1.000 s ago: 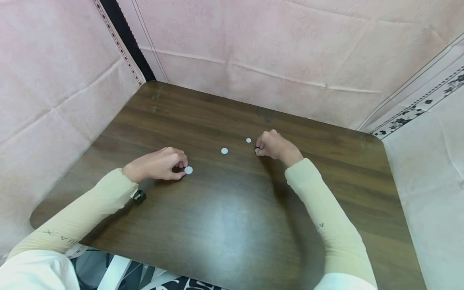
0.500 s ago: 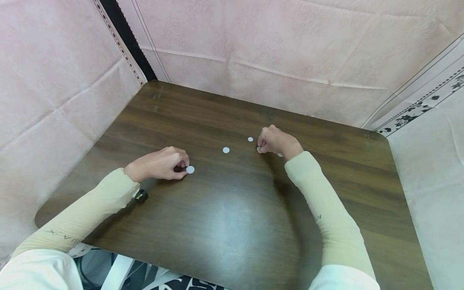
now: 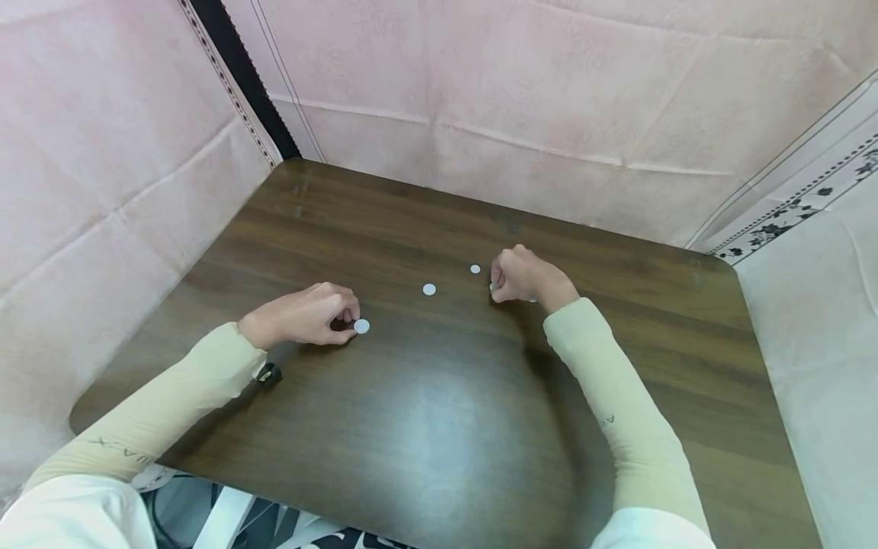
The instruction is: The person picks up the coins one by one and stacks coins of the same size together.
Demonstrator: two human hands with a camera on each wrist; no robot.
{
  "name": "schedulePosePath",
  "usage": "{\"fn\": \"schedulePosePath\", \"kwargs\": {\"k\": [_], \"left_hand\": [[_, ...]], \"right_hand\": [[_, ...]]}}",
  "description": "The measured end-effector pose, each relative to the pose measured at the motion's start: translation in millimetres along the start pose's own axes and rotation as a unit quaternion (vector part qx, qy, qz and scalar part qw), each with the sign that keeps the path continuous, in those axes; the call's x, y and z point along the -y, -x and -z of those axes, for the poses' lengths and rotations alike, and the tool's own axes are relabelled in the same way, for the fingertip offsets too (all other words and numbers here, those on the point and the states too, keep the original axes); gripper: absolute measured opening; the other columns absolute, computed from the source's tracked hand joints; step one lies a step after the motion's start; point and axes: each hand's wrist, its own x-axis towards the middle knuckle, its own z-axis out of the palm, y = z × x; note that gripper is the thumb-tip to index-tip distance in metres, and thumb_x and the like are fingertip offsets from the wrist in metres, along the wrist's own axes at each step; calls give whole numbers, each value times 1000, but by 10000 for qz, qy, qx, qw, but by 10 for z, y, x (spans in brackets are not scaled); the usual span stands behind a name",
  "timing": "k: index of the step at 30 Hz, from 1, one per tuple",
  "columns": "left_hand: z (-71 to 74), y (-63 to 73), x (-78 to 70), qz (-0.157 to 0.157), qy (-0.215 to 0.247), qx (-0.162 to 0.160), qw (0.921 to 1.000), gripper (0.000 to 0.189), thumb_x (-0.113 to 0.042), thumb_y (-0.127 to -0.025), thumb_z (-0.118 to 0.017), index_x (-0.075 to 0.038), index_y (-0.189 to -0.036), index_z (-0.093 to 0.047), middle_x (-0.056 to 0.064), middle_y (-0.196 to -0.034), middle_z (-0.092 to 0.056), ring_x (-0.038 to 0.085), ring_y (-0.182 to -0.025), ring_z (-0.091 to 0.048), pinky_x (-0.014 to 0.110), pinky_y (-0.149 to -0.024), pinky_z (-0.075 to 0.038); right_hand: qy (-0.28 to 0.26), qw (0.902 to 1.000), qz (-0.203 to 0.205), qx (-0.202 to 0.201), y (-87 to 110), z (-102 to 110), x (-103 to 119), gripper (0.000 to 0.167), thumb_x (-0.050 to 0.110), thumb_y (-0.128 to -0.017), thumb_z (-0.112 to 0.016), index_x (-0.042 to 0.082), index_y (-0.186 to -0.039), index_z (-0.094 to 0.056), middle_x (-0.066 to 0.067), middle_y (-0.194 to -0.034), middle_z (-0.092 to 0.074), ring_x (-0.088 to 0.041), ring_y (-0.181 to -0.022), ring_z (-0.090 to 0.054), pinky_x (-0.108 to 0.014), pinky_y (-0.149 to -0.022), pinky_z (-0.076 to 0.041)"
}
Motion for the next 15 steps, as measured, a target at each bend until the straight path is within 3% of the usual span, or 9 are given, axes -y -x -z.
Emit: {"fn": "schedulePosePath", "kwargs": {"k": [15], "left_hand": [[-18,5,32,-51,-19,-61,10000,9,-12,-87,-79,-7,-87,-72,1,-84,-67,7,-69,-54,23,-65,-49]], "right_hand": [[-232,9979,471,-373,129,-31,144,15,11,-87,-83,5,-98,-75,-7,-94,-76,-18,-88,-71,-39,-83,-62]]}}
